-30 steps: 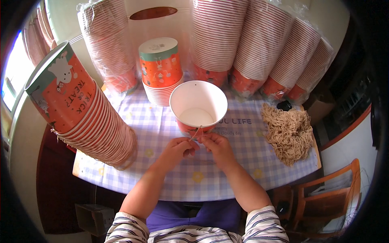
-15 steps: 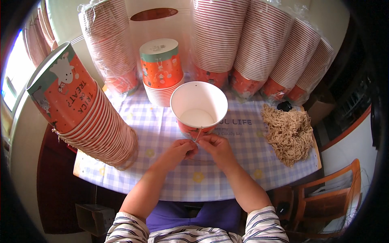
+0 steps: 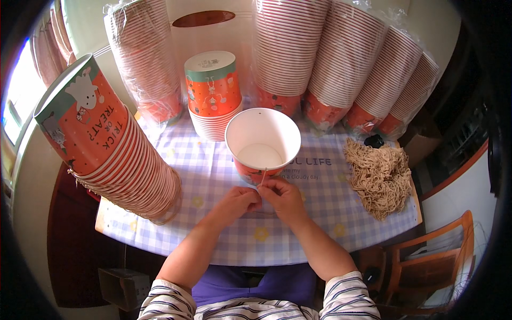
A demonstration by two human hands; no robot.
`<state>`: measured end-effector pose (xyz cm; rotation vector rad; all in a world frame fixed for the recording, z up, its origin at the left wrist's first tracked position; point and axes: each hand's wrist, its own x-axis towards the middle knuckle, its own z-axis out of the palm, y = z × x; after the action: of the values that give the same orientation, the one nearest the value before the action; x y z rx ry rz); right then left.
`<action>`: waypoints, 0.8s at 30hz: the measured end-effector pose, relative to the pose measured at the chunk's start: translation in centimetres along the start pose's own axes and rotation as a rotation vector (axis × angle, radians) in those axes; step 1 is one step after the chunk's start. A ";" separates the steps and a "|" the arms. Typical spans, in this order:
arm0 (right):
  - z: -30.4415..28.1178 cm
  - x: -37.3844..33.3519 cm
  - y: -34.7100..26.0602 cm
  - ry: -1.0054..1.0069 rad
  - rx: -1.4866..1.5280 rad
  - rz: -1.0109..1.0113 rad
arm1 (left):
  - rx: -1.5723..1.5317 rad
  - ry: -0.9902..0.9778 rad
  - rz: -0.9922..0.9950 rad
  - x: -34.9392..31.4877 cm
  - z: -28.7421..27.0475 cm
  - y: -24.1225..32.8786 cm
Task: Threading and tying string through pre-punched holes in paper buckets to create handles.
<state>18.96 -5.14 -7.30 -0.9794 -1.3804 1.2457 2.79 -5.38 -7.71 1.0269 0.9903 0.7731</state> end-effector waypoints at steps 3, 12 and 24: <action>0.2 0.0 -0.3 0.090 0.017 0.077 | 0.161 0.020 -0.021 -0.1 0.4 0.3; 1.0 0.8 -1.7 0.139 0.296 0.087 | 0.743 0.105 0.144 -1.5 2.0 1.2; 1.4 0.5 -1.9 0.164 0.269 0.204 | 0.851 0.116 0.268 -1.5 2.1 0.6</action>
<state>17.62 -5.20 -5.34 -1.0246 -0.9759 1.4260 4.14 -7.17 -6.27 1.8918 1.3387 0.6279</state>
